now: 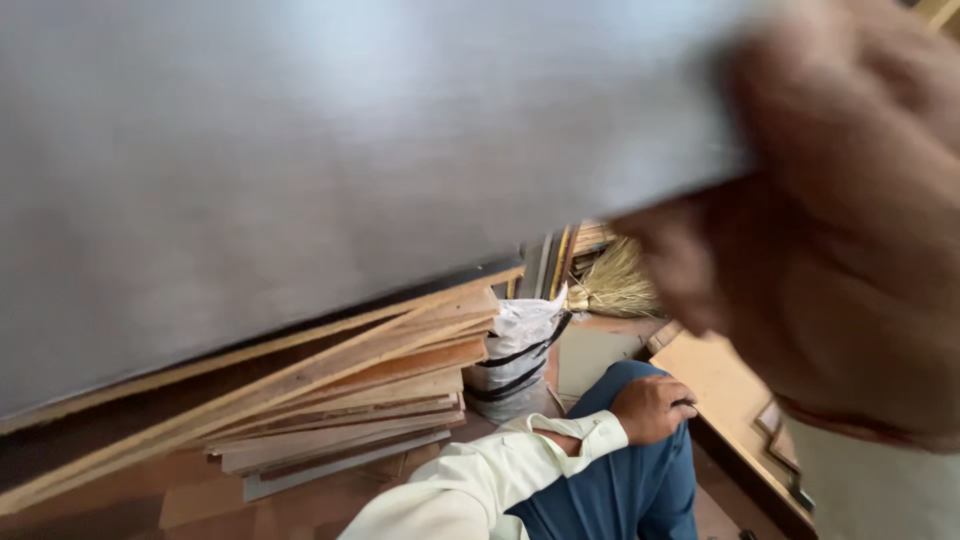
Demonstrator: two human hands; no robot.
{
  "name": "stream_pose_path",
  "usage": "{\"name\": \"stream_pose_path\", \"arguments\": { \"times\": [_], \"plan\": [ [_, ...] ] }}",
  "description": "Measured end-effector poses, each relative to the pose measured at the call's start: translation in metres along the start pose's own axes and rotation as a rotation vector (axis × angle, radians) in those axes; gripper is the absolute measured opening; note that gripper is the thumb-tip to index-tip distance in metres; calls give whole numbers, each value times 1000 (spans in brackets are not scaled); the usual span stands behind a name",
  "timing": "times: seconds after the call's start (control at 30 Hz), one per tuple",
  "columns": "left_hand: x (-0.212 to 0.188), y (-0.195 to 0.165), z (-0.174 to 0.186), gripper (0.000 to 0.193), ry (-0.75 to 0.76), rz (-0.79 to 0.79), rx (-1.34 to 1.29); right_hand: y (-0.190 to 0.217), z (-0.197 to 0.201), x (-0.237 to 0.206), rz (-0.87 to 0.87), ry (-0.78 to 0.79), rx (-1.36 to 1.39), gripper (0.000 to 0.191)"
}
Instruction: The person assembles picture frames by placing wooden frames on a work surface, positioning laminated panels, and securing them with a hammer and nails. The person repeatedly flips the panels, aligns them, and hammers nails into the frame edges.
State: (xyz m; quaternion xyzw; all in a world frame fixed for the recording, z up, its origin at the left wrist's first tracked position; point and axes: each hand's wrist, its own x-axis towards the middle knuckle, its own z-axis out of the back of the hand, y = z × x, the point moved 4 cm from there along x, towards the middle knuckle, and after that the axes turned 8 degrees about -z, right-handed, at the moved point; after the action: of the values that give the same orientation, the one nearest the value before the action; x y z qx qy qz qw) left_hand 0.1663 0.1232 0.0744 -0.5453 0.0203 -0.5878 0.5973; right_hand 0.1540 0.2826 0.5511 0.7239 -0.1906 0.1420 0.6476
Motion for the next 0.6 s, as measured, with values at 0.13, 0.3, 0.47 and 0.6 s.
{"name": "stream_pose_path", "arguments": {
  "times": [0.13, 0.3, 0.47, 0.6],
  "plan": [
    [-4, 1, 0, 16, -16, 0, -23, -2, -18, 38, -177, 18, -218, 30],
    [-5, 3, 4, 16, -31, -6, -52, -19, 14, 31, -170, -187, -1047, 36],
    [3, -2, 5, 18, 16, -5, 13, -43, 108, -82, -385, -556, -1122, 41],
    [12, -7, -12, 14, 178, -166, 138, -86, 184, -230, -611, -948, -827, 36]
  ]
}}
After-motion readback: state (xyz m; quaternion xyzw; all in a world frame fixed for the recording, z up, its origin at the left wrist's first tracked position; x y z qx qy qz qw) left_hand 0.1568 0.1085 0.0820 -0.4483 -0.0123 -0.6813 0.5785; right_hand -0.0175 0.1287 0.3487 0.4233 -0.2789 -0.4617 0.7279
